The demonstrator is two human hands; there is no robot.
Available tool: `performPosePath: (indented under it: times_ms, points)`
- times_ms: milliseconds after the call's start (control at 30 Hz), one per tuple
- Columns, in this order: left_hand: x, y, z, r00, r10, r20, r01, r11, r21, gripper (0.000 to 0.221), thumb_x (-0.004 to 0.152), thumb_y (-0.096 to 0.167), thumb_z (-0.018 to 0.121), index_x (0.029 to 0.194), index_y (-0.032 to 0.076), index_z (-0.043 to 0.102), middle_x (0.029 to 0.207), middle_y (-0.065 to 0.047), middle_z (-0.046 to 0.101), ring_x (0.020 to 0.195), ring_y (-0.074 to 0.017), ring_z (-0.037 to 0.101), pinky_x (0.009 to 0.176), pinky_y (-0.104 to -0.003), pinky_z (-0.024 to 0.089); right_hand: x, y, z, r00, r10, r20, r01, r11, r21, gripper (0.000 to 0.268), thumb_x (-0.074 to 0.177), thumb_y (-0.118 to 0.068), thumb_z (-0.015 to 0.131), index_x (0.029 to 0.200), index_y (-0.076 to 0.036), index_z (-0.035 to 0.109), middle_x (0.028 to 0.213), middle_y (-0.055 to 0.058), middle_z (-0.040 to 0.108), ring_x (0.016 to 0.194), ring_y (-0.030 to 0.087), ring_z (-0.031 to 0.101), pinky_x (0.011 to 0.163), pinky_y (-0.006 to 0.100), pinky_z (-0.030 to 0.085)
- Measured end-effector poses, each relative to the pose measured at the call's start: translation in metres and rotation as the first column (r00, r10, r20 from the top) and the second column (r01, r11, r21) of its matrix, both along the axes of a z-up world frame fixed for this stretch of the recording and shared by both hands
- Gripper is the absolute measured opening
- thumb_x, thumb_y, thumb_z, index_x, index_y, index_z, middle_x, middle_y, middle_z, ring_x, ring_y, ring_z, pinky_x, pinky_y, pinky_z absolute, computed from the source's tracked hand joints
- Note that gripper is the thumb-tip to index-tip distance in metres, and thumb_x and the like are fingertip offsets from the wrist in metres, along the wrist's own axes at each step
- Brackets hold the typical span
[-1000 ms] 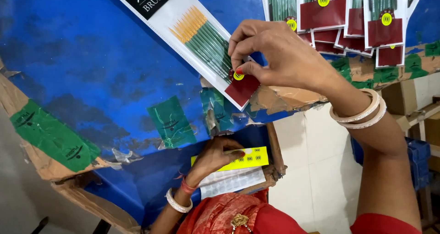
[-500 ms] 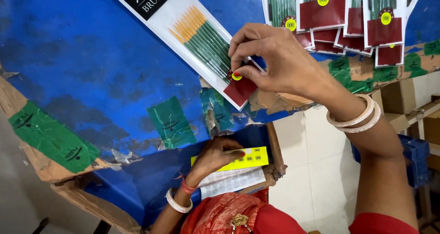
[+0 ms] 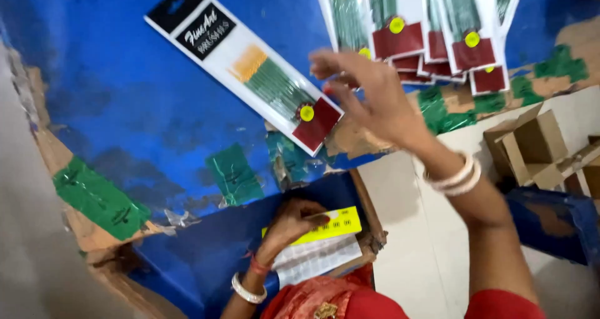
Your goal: Applying circular yellow stickers to the back of packaged artist brushes.
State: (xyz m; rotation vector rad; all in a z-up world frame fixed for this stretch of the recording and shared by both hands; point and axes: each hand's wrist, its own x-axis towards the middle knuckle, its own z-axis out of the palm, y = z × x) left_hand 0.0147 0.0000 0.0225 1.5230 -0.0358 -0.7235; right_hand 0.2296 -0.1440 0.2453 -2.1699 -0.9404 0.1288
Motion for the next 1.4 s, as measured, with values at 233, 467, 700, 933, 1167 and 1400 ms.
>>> performPosePath:
  times_ms: [233,467,700,933,1167,1400]
  points:
    - [-0.001,0.001,0.003,0.998,0.035,-0.045,-0.038,0.996,-0.081,0.034,0.083,0.029,0.079,0.102,0.001,0.078,0.086,-0.006,0.079,0.074,-0.0091,0.071,0.067,-0.028,0.056,-0.059,0.000,-0.021,0.932,0.101,0.348,-0.046,0.986,-0.162,0.063,0.089,-0.028,0.076,0.144,-0.006,0.056,0.137,0.018,0.056,0.122,0.037,0.060,0.101,0.048,0.051]
    - [0.004,-0.002,-0.021,1.000,-0.018,0.024,0.017,0.999,0.031,0.032,0.082,0.027,0.079,0.101,0.002,0.080,0.081,-0.006,0.078,0.068,-0.0101,0.066,0.064,-0.029,0.054,-0.071,0.002,-0.045,0.860,0.025,0.509,0.098,0.972,-0.214,0.062,0.088,-0.034,0.072,0.142,-0.006,0.058,0.138,0.016,0.052,0.125,0.036,0.053,0.103,0.050,0.043]
    - [-0.003,0.005,-0.051,0.999,0.034,-0.013,-0.034,0.999,-0.028,0.030,0.079,0.022,0.081,0.097,-0.002,0.080,0.082,-0.005,0.080,0.069,-0.0094,0.069,0.065,-0.027,0.053,-0.073,-0.008,-0.074,0.847,-0.053,0.530,0.109,0.991,-0.075,0.047,0.096,-0.023,0.066,0.140,-0.008,0.059,0.137,0.012,0.057,0.124,0.032,0.057,0.106,0.046,0.046]
    - [0.001,0.003,-0.057,0.991,0.123,0.057,-0.124,0.992,0.009,0.031,0.076,0.021,0.082,0.095,-0.003,0.082,0.082,-0.008,0.081,0.067,-0.0112,0.069,0.065,-0.027,0.054,-0.078,0.002,-0.050,0.836,-0.046,0.547,0.104,0.992,-0.076,0.050,0.093,-0.026,0.068,0.138,-0.007,0.061,0.130,0.014,0.057,0.116,0.034,0.058,0.100,0.046,0.045]
    - [0.002,-0.007,-0.070,0.997,0.068,0.024,-0.069,0.998,0.011,0.035,0.076,0.023,0.083,0.099,-0.004,0.081,0.083,-0.009,0.081,0.065,-0.0114,0.069,0.063,-0.027,0.053,-0.081,0.005,-0.050,0.858,-0.110,0.502,0.132,0.991,-0.008,0.040,0.093,-0.022,0.067,0.131,-0.009,0.067,0.122,0.011,0.060,0.112,0.031,0.059,0.097,0.044,0.047]
    - [0.008,-0.006,-0.086,0.985,0.157,-0.070,-0.154,0.987,0.053,0.031,0.073,0.020,0.085,0.097,0.000,0.080,0.084,-0.007,0.082,0.069,-0.0129,0.072,0.068,-0.027,0.055,-0.080,0.002,-0.062,0.831,-0.148,0.537,0.158,0.987,0.029,0.042,0.094,-0.027,0.067,0.133,-0.011,0.066,0.123,0.011,0.061,0.114,0.030,0.060,0.100,0.045,0.048]
